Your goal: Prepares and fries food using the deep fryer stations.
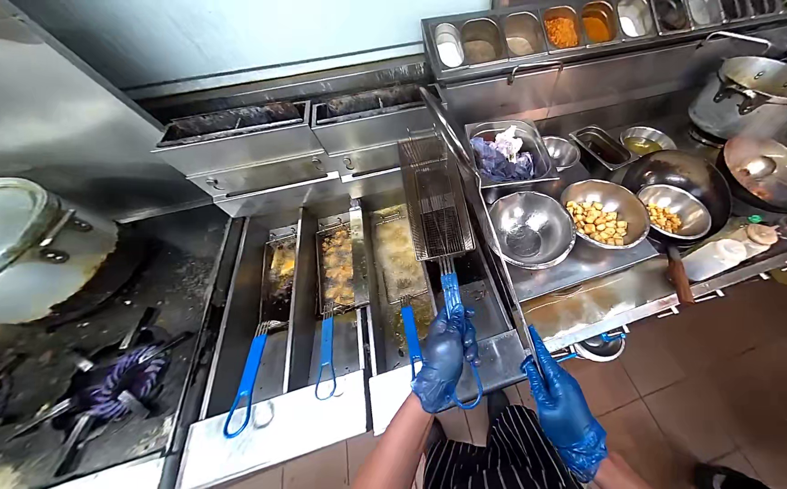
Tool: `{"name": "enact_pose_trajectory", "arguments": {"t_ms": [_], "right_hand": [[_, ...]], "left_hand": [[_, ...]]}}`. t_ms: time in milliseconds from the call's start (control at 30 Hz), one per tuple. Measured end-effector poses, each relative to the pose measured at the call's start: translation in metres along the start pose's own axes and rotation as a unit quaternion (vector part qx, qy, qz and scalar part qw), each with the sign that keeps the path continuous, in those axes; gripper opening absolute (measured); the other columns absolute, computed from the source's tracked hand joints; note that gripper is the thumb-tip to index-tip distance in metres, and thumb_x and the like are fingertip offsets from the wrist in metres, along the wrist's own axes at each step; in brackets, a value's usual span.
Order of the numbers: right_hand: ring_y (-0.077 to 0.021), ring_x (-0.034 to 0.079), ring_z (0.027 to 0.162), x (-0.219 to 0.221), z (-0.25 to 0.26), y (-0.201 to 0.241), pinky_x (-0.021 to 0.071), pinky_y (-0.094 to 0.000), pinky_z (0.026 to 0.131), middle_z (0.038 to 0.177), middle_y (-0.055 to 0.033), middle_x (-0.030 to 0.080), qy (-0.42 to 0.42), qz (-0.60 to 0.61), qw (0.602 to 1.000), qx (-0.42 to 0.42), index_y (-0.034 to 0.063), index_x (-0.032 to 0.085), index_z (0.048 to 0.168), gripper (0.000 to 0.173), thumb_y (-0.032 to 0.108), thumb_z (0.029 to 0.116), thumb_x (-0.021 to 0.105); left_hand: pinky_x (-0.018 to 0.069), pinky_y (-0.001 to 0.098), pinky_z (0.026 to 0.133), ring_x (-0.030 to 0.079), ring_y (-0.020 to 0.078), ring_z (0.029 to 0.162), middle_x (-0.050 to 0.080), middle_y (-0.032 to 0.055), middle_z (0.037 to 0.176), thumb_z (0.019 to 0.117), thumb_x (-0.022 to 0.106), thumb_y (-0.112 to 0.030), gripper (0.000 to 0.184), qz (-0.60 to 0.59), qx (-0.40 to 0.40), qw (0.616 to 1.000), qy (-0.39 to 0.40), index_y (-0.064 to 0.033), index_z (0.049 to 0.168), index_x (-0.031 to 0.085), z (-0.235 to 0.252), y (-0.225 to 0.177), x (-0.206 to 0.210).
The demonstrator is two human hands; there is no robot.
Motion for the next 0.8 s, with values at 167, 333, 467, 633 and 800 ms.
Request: {"name": "enact_pose_trajectory", "arguments": {"t_ms": [167,333,467,633,800], "right_hand": [[-0.0110,0.070,0.100,0.019,-0.016,-0.006,0.0594,-0.0318,0.092,0.122,-0.0075,0.070,0.001,-0.033,0.999,0.025,0.0061,0.041,0.157,0.053,0.023,0.1074,0.045],[-0.0223,0.070,0.105,0.051,-0.008,-0.026,0.0558,-0.0453,0.097,0.122,-0.0094,0.071,0.117,-0.109,0.975,0.155,0.0210,0.030,0.164,0.059,0.027,0.1058,0.040],[-0.0312,0.067,0.118,0.089,0.003,-0.044,0.0519,-0.0508,0.102,0.131,-0.0149,0.067,0.196,-0.186,0.932,0.240,0.0237,0.018,0.167,0.065,0.021,0.1053,0.039],[-0.0316,0.069,0.100,0.152,0.016,0.006,0.0581,-0.0508,0.088,0.128,-0.0204,0.064,0.217,0.021,0.919,0.330,0.0102,0.026,0.162,0.069,0.012,0.0992,0.053],[-0.0142,0.060,0.062,0.156,0.120,0.084,0.0518,-0.0312,0.059,0.084,-0.0091,0.065,0.231,0.153,0.892,0.357,-0.0019,0.059,0.117,0.021,0.006,0.1002,0.050]], "left_hand": [[0.0477,0.0276,0.039,0.046,0.0113,0.040,0.044,0.0006,0.055,0.1129,0.028,-0.028,0.036,0.024,0.013,1.000,-0.015,-0.0032,0.118,0.054,-0.015,-0.052,-0.039],[0.0464,0.0269,0.036,0.043,0.0103,0.037,0.040,-0.0006,0.054,0.1127,0.029,-0.033,0.039,0.045,0.020,0.998,-0.031,-0.0049,0.110,0.055,-0.023,-0.075,-0.090],[0.0462,0.0269,0.035,0.044,0.0102,0.037,0.041,-0.0009,0.053,0.1131,0.026,-0.031,0.039,0.024,0.032,0.998,-0.052,-0.0041,0.111,0.054,-0.037,-0.074,-0.120],[0.0451,0.0240,0.034,0.045,0.0082,0.036,0.043,-0.0012,0.052,0.1132,0.024,-0.029,0.040,-0.004,0.049,0.996,-0.069,-0.0034,0.110,0.055,-0.055,-0.078,-0.147],[0.0441,0.0223,0.036,0.045,0.0073,0.037,0.043,-0.0019,0.052,0.1129,0.020,-0.026,0.042,-0.013,0.049,0.996,-0.069,-0.0029,0.108,0.055,-0.063,-0.084,-0.158]]}}
Point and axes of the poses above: each hand's wrist, its own z-axis towards the middle knuckle, its own x-axis out of the palm, y = z × x, the point moved 5 cm from there along z, towards the middle knuckle
